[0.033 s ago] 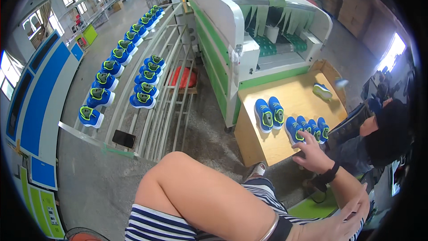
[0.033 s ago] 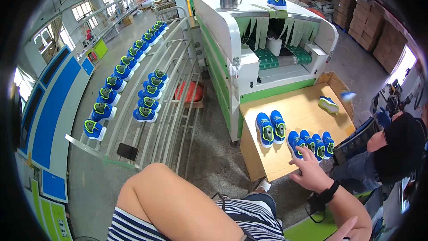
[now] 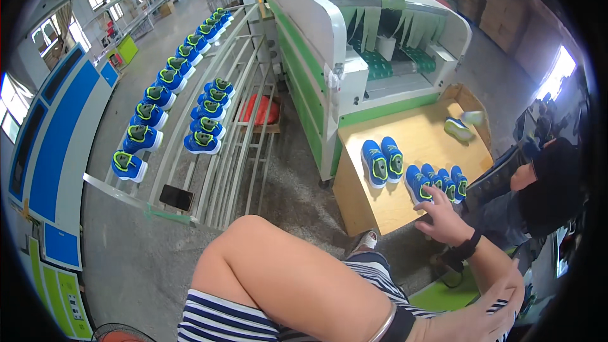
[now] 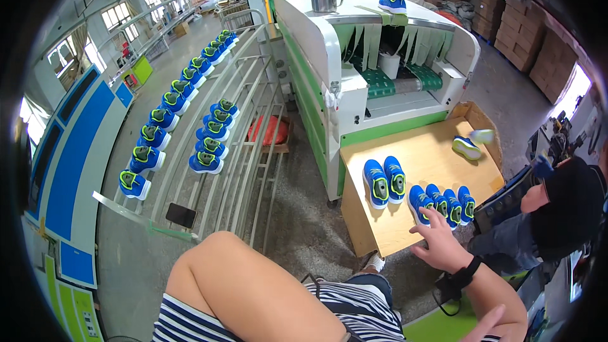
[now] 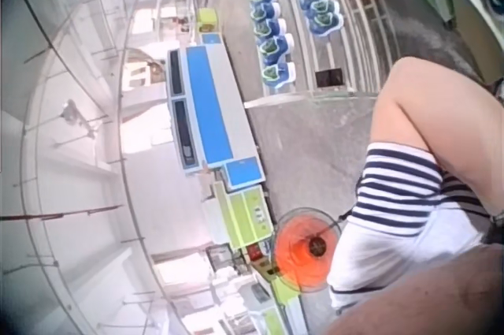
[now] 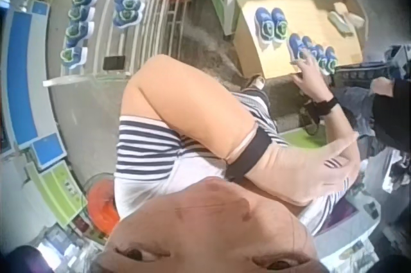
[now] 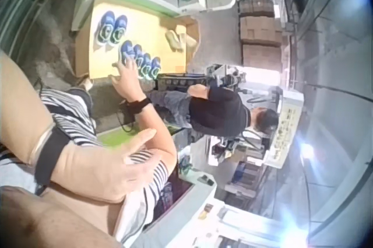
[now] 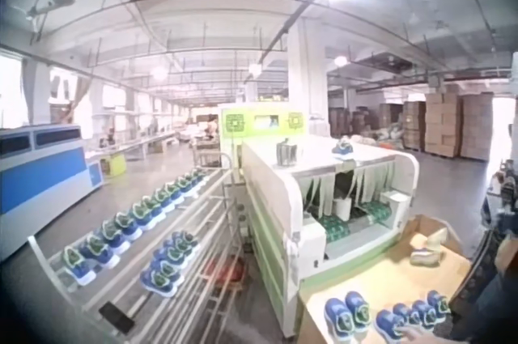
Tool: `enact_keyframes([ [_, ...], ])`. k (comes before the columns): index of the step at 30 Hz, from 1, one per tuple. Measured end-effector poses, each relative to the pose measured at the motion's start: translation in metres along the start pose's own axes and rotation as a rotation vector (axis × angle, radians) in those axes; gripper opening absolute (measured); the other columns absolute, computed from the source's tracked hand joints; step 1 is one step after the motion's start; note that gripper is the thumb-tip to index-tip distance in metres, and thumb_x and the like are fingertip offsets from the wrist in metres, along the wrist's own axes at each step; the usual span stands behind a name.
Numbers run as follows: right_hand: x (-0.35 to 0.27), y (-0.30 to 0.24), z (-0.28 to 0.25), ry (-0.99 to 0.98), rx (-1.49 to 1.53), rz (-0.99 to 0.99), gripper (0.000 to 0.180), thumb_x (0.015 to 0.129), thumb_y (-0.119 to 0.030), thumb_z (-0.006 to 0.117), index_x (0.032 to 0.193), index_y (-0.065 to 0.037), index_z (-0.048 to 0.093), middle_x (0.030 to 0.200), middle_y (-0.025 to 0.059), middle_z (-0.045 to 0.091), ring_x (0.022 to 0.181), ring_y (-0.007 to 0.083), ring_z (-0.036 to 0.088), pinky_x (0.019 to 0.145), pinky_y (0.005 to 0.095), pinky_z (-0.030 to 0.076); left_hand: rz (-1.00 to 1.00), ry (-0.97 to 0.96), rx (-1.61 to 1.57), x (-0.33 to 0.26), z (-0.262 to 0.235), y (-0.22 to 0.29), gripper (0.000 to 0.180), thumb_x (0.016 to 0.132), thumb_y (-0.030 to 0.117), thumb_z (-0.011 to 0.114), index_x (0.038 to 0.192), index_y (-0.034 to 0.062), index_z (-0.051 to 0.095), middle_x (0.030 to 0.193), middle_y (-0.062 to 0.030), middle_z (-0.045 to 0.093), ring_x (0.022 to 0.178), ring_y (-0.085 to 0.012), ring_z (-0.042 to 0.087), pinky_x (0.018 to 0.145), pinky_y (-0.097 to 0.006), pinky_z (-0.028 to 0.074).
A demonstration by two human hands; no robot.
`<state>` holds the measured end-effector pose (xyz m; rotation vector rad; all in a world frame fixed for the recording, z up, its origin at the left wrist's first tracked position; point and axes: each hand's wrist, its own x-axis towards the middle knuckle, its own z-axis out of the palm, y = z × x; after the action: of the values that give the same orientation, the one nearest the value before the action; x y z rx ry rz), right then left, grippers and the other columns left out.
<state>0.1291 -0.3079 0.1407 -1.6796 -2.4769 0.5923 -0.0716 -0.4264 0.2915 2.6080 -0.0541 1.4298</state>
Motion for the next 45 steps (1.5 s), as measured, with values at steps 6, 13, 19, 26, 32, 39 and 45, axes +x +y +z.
enact_keyframes([
  [6, 0.004, 0.008, 0.031, 0.034, 0.117, -0.035, 0.041, 0.082, -0.026, 0.078, 0.117, -0.009, 0.066, 0.151, 0.0255, 0.038, 0.140, 0.0492, 0.032, 0.117, 0.0539, 0.028, -0.146, 0.026, -0.326, -0.007, 0.000, 0.006, 0.032, 0.082, 0.025, 0.060, 0.098, 0.0001, 0.073, 0.120, -0.0148, 0.061, 0.115, -0.0324, 0.055, 0.101, -0.070, 0.035],
  [13, 0.016, 0.012, 0.087, -0.020, 0.231, -0.035, 0.041, 0.084, -0.030, 0.078, 0.120, -0.013, 0.067, 0.151, 0.0304, 0.035, 0.140, 0.0494, 0.034, 0.116, 0.0525, 0.031, -0.012, -0.012, -0.476, -0.012, 0.020, -0.011, 0.031, 0.084, 0.024, 0.059, 0.098, -0.0005, 0.072, 0.119, -0.0144, 0.061, 0.113, -0.0310, 0.055, 0.101, -0.064, 0.037],
  [19, 0.030, 0.019, 0.105, -0.043, 0.334, -0.049, 0.040, 0.084, -0.030, 0.077, 0.121, -0.016, 0.068, 0.152, 0.0294, 0.035, 0.141, 0.0497, 0.031, 0.116, 0.0532, 0.030, 0.054, -0.105, -0.593, -0.011, 0.037, -0.029, 0.031, 0.086, 0.023, 0.059, 0.099, -0.0010, 0.071, 0.117, -0.0141, 0.061, 0.111, -0.0298, 0.055, 0.101, -0.058, 0.039],
  [26, 0.044, 0.035, 0.106, -0.039, 0.381, 0.004, 0.041, 0.085, -0.031, 0.077, 0.121, -0.015, 0.067, 0.151, 0.0279, 0.036, 0.141, 0.0471, 0.032, 0.116, 0.0523, 0.030, 0.094, -0.244, -0.757, -0.009, 0.045, -0.057, 0.030, 0.088, 0.023, 0.058, 0.100, -0.0017, 0.071, 0.116, -0.0137, 0.061, 0.108, -0.0285, 0.056, 0.101, -0.051, 0.041],
  [32, 0.045, 0.052, 0.096, -0.040, 0.401, -0.027, 0.039, 0.086, -0.031, 0.077, 0.121, -0.015, 0.067, 0.151, 0.0274, 0.036, 0.142, 0.0464, 0.031, 0.117, 0.0518, 0.029, 0.123, -0.494, -1.043, -0.004, 0.046, -0.102, 0.029, 0.090, 0.022, 0.058, 0.101, -0.0022, 0.070, 0.115, -0.0134, 0.062, 0.106, -0.0273, 0.056, 0.101, -0.046, 0.043],
  [39, 0.032, 0.123, 0.070, 0.079, 0.449, 0.083, 0.042, 0.086, -0.028, 0.076, 0.123, -0.014, 0.064, 0.150, 0.0268, 0.039, 0.140, 0.0458, 0.035, 0.115, 0.0510, 0.031, -0.726, -0.396, -1.157, -0.082, 0.011, -0.239, 0.014, 0.100, 0.016, 0.063, 0.103, 0.0025, 0.065, 0.126, -0.0135, 0.058, 0.123, -0.0262, 0.053, 0.106, -0.038, 0.040],
  [45, 0.037, 0.216, 0.053, 0.193, 0.389, 0.227, 0.040, 0.085, -0.028, 0.075, 0.120, -0.011, 0.066, 0.148, 0.0259, 0.042, 0.136, 0.0457, 0.040, 0.115, 0.0492, 0.032, -1.219, -0.394, -0.241, -0.170, 0.045, -0.289, 0.012, 0.091, 0.013, 0.068, 0.099, 0.0056, 0.067, 0.106, -0.0090, 0.064, 0.104, -0.0266, 0.061, 0.096, -0.039, 0.045],
])
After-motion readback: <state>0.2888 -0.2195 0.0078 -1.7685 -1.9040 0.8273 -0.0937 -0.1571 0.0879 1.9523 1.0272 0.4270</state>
